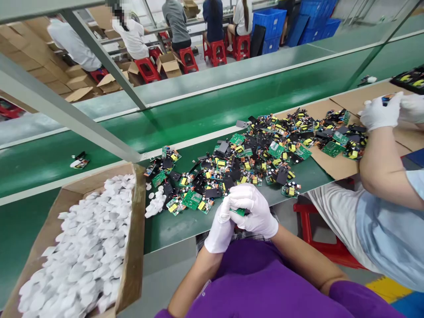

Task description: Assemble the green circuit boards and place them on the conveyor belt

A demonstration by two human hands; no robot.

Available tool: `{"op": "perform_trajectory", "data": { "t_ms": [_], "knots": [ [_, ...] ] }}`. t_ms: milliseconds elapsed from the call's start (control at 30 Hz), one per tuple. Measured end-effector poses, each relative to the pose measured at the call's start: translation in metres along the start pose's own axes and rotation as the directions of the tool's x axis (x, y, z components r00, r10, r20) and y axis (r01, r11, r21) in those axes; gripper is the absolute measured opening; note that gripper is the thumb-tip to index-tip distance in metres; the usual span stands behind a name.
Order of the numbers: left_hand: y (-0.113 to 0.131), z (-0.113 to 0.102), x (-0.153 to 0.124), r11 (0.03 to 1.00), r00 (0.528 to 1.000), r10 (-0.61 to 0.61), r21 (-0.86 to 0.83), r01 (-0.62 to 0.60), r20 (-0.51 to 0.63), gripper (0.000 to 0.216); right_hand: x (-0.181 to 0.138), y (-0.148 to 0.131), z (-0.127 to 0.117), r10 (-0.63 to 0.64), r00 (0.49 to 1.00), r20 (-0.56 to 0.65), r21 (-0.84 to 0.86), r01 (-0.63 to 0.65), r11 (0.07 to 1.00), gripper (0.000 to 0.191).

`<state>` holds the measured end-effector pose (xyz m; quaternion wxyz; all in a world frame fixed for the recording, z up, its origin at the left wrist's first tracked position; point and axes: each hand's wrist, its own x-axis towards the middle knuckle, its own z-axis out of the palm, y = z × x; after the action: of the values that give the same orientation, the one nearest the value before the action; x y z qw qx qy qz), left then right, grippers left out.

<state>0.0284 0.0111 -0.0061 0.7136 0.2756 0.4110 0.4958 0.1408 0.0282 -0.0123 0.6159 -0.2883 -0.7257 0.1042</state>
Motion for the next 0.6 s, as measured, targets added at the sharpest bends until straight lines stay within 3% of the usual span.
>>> {"op": "perform_trajectory", "data": {
  "t_ms": [100, 200, 367, 600],
  "knots": [
    [0.005, 0.003, -0.001, 0.998, 0.995, -0.032, -0.056, 0.037, 0.089, 0.046, 0.0, 0.0, 0.002, 0.069, 0.998, -0.013, 0.055, -0.069, 0.996, 0.031],
    [0.009, 0.001, -0.002, 0.999, 0.994, -0.026, -0.044, 0.031, 0.11, 0.04, 0.003, -0.001, -0.003, 0.137, 0.987, 0.082, 0.071, -0.143, 0.987, 0.031],
    [0.012, -0.002, -0.002, 1.0, 0.996, -0.009, -0.029, 0.012, 0.089, 0.044, 0.007, -0.004, -0.012, 0.113, 0.977, 0.18, 0.055, -0.125, 0.991, 0.035],
    [0.011, 0.004, -0.003, 0.999, 0.993, -0.029, -0.041, 0.034, 0.114, 0.036, 0.004, -0.001, -0.01, -0.025, 0.997, 0.078, -0.015, 0.027, 1.0, 0.028]
  ]
}}
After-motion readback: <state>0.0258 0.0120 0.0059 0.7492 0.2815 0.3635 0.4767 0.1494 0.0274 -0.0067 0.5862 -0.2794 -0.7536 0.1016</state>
